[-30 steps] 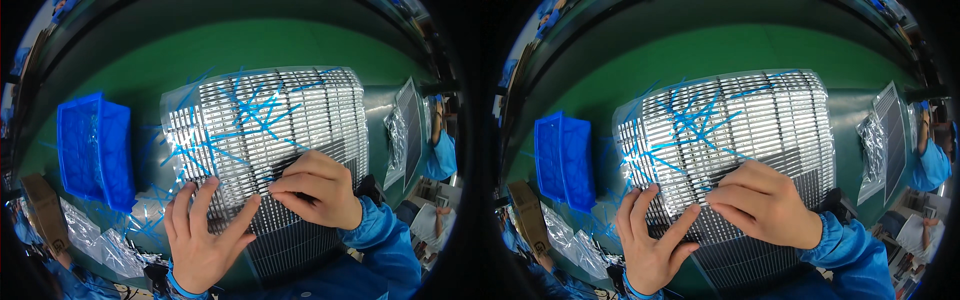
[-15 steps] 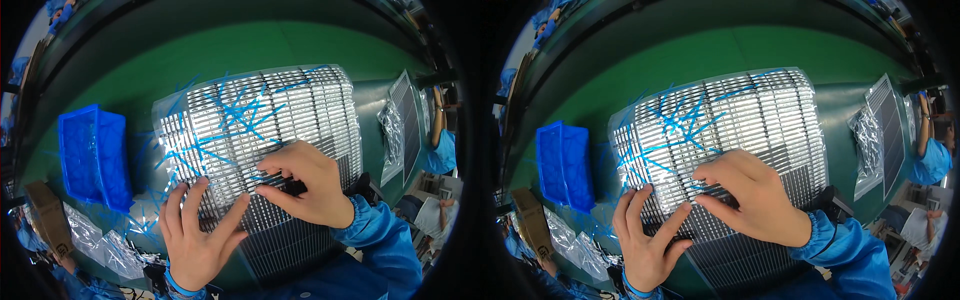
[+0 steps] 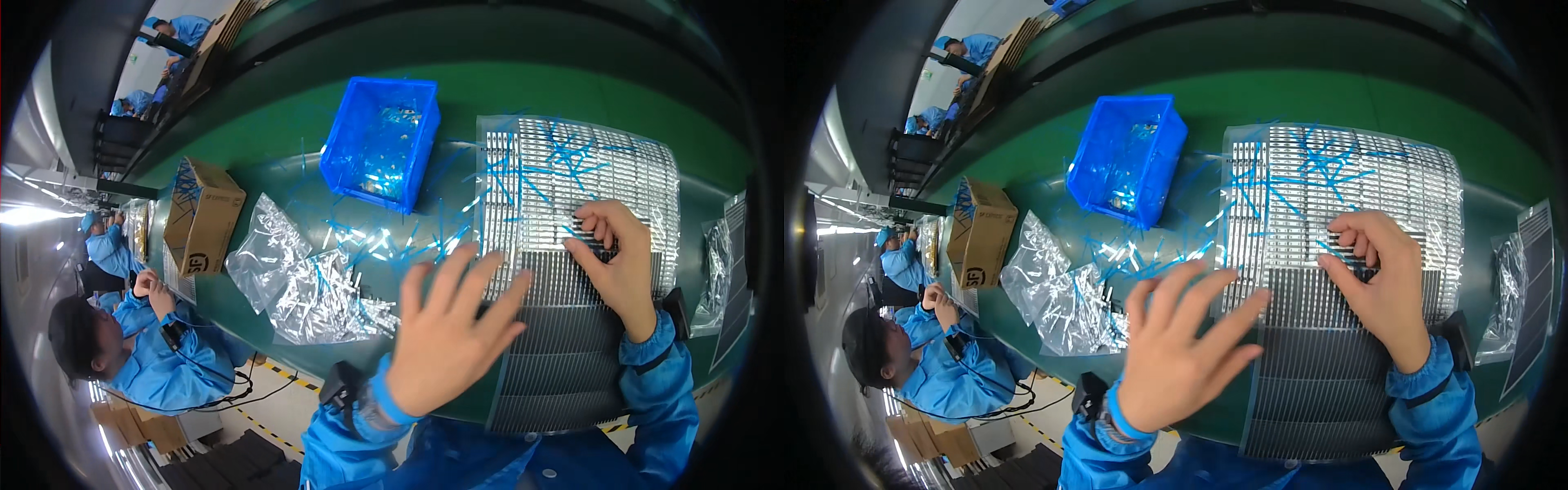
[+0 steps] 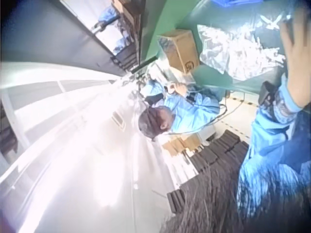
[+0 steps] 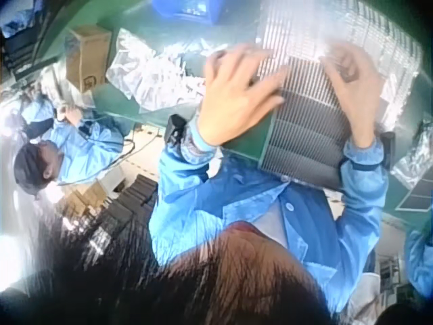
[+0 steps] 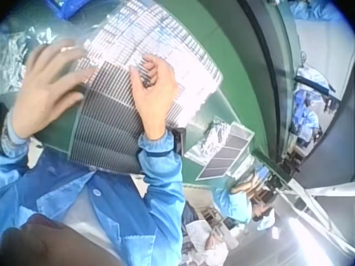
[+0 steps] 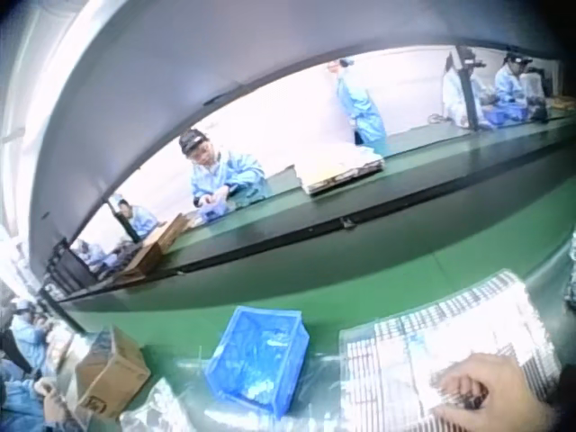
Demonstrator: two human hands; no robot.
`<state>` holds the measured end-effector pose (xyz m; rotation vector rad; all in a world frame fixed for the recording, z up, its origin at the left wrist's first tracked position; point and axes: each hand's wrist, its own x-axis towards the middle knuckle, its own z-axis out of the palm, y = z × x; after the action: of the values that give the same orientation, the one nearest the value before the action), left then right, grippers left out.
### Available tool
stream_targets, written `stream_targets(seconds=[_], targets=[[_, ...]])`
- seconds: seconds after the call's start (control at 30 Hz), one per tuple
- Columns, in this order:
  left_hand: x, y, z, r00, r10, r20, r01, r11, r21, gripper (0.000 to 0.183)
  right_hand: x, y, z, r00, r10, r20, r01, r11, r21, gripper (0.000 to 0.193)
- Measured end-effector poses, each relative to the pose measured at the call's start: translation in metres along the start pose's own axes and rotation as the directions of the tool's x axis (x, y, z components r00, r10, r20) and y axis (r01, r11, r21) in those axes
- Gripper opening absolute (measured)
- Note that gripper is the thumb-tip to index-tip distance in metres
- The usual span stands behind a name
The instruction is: Assembling electronic LED strips into a large rectangular grid panel at a manufacturing workstation.
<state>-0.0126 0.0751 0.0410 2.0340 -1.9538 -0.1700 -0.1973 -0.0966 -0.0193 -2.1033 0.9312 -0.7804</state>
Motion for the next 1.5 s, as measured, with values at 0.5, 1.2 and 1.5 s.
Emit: stream_targets(seconds=[0.5, 1.2, 1.5], targets=[[-0.081, -0.069, -0.033, 0.975, -0.223, -0.006, 0.216, 0.938, 0.272, 0.042, -0.005, 0.003, -0.002, 0.995, -0.094, -0.017, 0.095, 0.993, 0.069, 0.028], [-0.023, -0.073, -0.023, 0.977, -0.209, -0.05, 0.196, 0.961, -0.196, 0.025, -0.004, 0.001, -0.005, 0.993, -0.111, 0.027, 0.109, 0.991, 0.072, 0.028], [-0.029, -0.09, -0.009, 0.954, -0.298, -0.025, 0.28, 0.92, -0.273, 0.029, -0.005, -0.002, -0.009, 0.994, -0.095, 0.062, 0.09, 0.993, 0.078, 0.024]])
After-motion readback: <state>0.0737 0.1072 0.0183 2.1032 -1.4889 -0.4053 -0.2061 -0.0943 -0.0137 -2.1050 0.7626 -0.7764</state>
